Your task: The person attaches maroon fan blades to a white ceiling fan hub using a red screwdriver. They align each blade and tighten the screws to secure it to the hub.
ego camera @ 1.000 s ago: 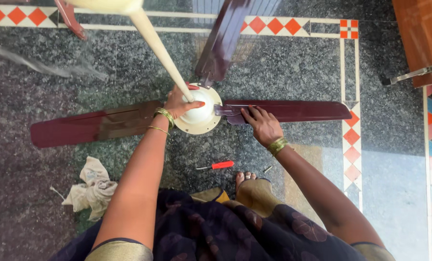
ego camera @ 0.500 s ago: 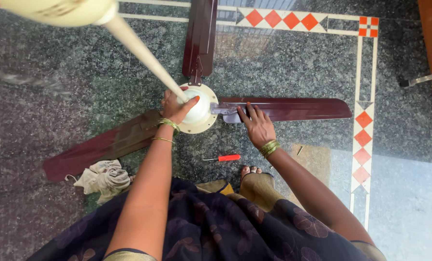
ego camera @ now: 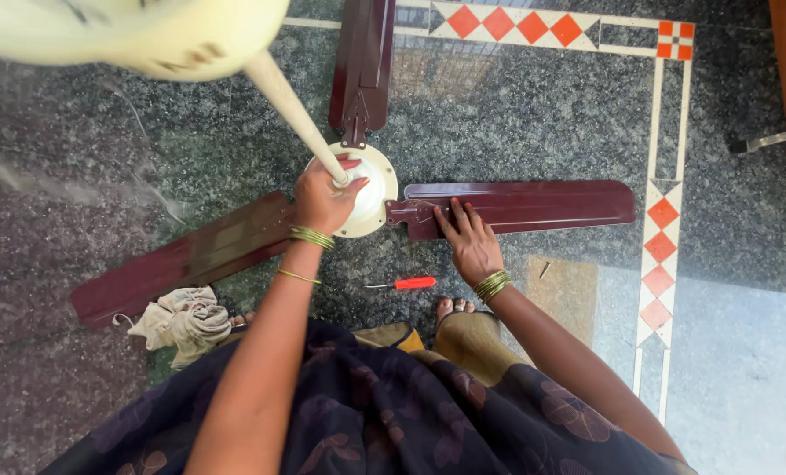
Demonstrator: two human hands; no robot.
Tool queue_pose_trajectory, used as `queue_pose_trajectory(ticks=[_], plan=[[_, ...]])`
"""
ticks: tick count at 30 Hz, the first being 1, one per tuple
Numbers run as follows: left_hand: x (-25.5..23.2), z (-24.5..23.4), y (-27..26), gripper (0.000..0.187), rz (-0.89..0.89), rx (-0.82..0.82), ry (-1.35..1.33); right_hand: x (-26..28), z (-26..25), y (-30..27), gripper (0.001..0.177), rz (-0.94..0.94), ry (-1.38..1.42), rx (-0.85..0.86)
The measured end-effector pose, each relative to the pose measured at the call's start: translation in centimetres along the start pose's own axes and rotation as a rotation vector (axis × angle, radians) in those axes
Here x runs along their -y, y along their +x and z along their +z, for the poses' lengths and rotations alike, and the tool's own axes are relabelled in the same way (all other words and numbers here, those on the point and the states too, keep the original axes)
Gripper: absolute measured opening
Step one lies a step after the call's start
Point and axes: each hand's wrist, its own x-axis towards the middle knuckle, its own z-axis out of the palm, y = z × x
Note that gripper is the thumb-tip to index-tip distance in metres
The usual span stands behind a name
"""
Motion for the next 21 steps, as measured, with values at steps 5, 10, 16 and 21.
queue_pose_trajectory(ticks=[5,10,16,21], plan=[[1.9,-2.0,3.4,0.044,0.135,0.471,-0.058,0.2,-0.2,-0.5,0.075,0.001,-0.025,0.019],[3.7,-1.7,4.5,0.099,0.156,0.574,0.031,0.7,-0.5,-1.1,0.08,-0.002,-0.051,0.109],[6.6,-2.3,4.4,0.145,0.022,0.582,0.263,-1.3,-2.7,2.5,0.111,0.003,-0.135,0.344],[7.7,-1.2,3.1,0.13,-0.13,0.47,0.334,-4.6,-4.9,5.4,0.145,-0.032,0.034,0.422]])
